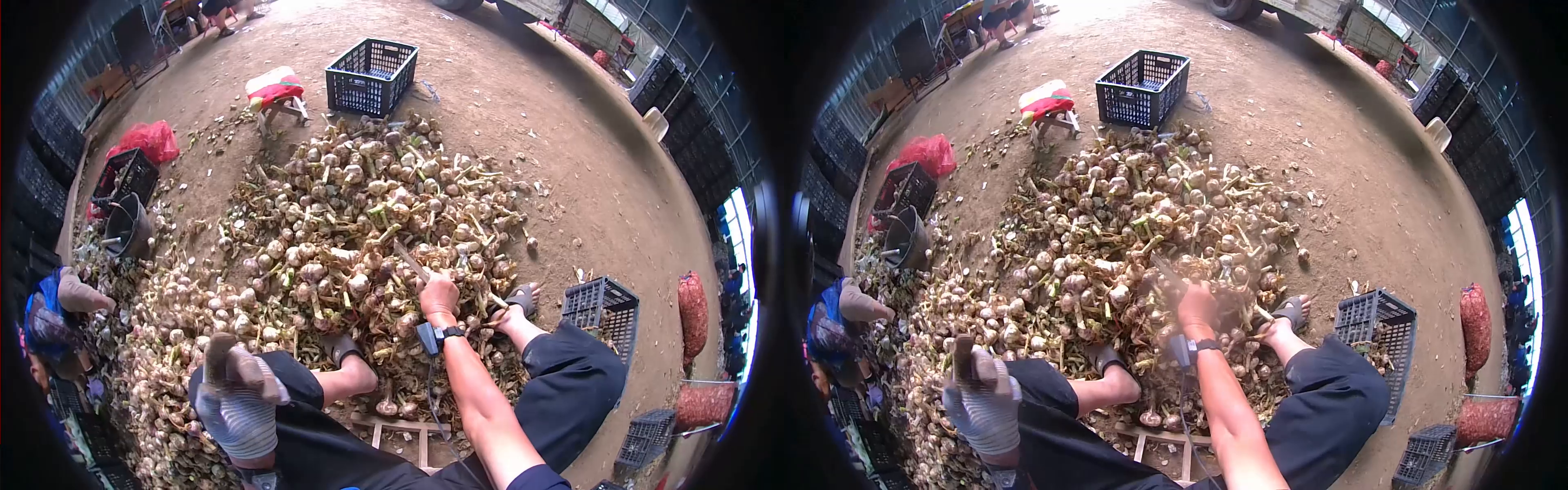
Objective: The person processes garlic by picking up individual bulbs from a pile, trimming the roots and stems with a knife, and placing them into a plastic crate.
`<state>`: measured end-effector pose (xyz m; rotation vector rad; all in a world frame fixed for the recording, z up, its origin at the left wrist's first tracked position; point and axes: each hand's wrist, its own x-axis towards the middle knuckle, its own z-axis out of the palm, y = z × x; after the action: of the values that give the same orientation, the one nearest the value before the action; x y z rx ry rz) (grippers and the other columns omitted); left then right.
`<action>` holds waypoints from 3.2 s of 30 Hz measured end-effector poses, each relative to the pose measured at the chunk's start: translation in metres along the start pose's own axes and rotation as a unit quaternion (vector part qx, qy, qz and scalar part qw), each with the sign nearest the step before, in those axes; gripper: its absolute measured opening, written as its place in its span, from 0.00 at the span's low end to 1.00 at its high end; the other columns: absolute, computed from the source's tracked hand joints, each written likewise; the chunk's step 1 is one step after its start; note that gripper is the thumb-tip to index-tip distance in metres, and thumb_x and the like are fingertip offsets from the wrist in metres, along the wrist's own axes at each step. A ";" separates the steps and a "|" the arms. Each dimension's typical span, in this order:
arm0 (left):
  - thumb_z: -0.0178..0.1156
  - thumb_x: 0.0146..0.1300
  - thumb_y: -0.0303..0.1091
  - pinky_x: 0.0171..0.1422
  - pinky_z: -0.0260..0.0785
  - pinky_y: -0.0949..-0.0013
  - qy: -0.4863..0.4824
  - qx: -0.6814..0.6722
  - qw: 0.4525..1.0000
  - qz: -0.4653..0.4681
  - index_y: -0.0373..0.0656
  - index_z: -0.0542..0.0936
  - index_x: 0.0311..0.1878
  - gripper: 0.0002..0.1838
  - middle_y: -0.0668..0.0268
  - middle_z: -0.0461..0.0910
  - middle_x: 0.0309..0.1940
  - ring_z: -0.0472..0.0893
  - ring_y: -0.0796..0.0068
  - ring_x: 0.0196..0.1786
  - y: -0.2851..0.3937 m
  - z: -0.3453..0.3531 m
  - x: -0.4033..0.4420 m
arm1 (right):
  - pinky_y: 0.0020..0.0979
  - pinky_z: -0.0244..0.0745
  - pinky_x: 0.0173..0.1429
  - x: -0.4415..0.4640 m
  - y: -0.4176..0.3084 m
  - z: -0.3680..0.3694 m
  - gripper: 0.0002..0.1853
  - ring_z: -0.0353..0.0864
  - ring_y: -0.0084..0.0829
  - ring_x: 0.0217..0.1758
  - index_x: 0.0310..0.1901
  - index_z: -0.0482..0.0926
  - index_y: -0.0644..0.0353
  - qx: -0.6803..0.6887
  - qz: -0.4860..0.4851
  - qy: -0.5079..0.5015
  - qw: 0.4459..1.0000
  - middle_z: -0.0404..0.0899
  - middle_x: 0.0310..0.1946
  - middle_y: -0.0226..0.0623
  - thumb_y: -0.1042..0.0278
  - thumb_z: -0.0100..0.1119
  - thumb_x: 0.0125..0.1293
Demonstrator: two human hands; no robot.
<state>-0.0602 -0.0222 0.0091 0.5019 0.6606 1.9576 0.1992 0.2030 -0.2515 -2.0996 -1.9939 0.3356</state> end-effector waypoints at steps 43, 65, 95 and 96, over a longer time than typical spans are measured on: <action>0.72 0.53 0.27 0.55 0.75 0.71 -0.252 0.487 0.830 -0.107 0.42 0.75 0.53 0.24 0.68 0.81 0.43 0.80 0.78 0.46 -0.089 -0.008 0.011 | 0.39 0.72 0.27 -0.162 -0.075 -0.164 0.09 0.79 0.41 0.25 0.29 0.73 0.58 0.309 -0.355 0.155 0.869 0.73 0.27 0.40 0.66 0.62 0.50; 0.79 0.43 0.42 0.47 0.77 0.69 -0.279 0.575 0.765 -0.082 0.45 0.77 0.49 0.30 0.65 0.84 0.37 0.84 0.70 0.40 -0.099 0.005 0.005 | 0.39 0.73 0.28 -0.157 -0.055 -0.156 0.09 0.79 0.44 0.25 0.28 0.74 0.59 0.371 -0.352 0.152 0.846 0.73 0.25 0.40 0.67 0.63 0.49; 0.72 0.55 0.39 0.54 0.73 0.75 -0.267 0.361 0.889 -0.089 0.38 0.73 0.59 0.30 0.65 0.78 0.50 0.78 0.78 0.49 -0.102 0.025 0.001 | 0.33 0.82 0.32 -0.179 -0.071 -0.132 0.06 0.76 0.26 0.21 0.41 0.80 0.62 0.861 0.138 -0.291 0.393 0.76 0.19 0.29 0.68 0.60 0.70; 0.70 0.56 0.36 0.58 0.74 0.71 -0.254 0.316 0.910 -0.092 0.39 0.70 0.63 0.32 0.63 0.77 0.53 0.79 0.75 0.52 -0.098 0.031 -0.003 | 0.33 0.82 0.32 -0.174 -0.068 -0.137 0.06 0.76 0.26 0.21 0.41 0.80 0.62 0.861 0.136 -0.291 0.394 0.76 0.19 0.29 0.68 0.60 0.70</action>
<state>0.0251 0.0195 -0.0294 1.2471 0.9516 1.3156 0.1700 0.0314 -0.0987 -0.6039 -0.2596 2.1142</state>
